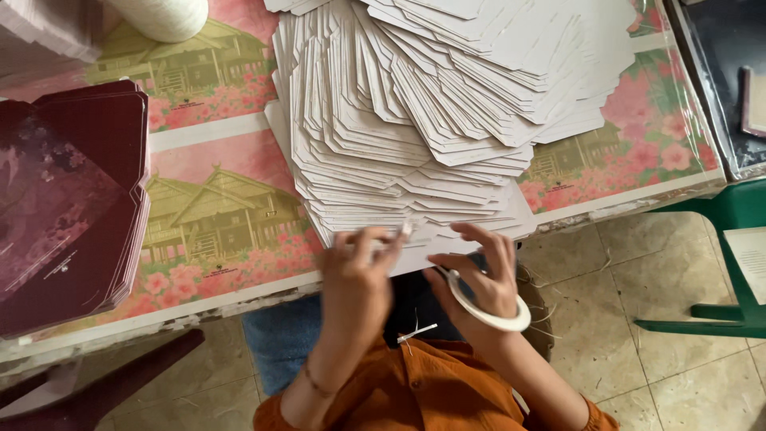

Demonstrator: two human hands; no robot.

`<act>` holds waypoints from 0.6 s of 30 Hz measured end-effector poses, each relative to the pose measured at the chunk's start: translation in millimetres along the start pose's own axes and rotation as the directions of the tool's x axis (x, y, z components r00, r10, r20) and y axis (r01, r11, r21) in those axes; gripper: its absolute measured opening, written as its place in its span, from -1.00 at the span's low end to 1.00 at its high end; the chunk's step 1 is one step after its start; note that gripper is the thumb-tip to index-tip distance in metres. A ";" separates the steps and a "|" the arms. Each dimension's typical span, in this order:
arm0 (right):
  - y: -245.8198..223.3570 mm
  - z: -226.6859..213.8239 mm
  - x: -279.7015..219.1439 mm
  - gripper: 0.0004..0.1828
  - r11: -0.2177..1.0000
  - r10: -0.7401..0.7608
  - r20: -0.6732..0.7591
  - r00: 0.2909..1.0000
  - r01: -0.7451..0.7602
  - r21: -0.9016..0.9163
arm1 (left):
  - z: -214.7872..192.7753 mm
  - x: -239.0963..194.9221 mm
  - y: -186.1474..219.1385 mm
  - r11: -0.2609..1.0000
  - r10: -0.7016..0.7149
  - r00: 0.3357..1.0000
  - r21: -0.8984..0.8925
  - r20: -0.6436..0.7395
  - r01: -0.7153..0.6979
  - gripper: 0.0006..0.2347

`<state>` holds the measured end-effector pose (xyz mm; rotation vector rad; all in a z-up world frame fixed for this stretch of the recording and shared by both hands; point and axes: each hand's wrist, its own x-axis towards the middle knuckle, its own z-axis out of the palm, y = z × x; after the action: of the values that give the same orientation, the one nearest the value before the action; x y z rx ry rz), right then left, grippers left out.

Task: The person repeatedly applies a strip of white tape to the edge of a white paper sheet, presses it down, and places the sheet onto a growing stack. The process is repeated for multiple sheets throughout the clip.

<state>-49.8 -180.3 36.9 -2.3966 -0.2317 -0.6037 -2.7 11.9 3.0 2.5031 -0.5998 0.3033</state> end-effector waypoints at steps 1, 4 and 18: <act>-0.4 8.4 -1.5 -0.84 1.000 0.002 0.000 1.000 -0.002 0.001 | -3.3 -6.9 -14.8 1.000 0.000 1.000 0.001 0.002 0.000 -0.56; -5.7 31.7 -4.3 -0.87 0.993 0.023 0.093 0.995 -0.034 0.115 | -16.3 -23.5 -44.4 0.981 -0.193 0.981 -0.019 -0.031 0.192 -0.53; 5.8 53.1 -11.3 -0.71 0.977 -0.195 -0.019 0.981 0.196 0.087 | -25.0 -34.3 -40.5 0.968 -0.252 0.965 0.004 0.073 0.252 -0.39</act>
<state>-38.6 -151.4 -8.1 -2.3007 -0.4849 -0.6800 -15.7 68.3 -6.0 2.5579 -0.3031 0.1144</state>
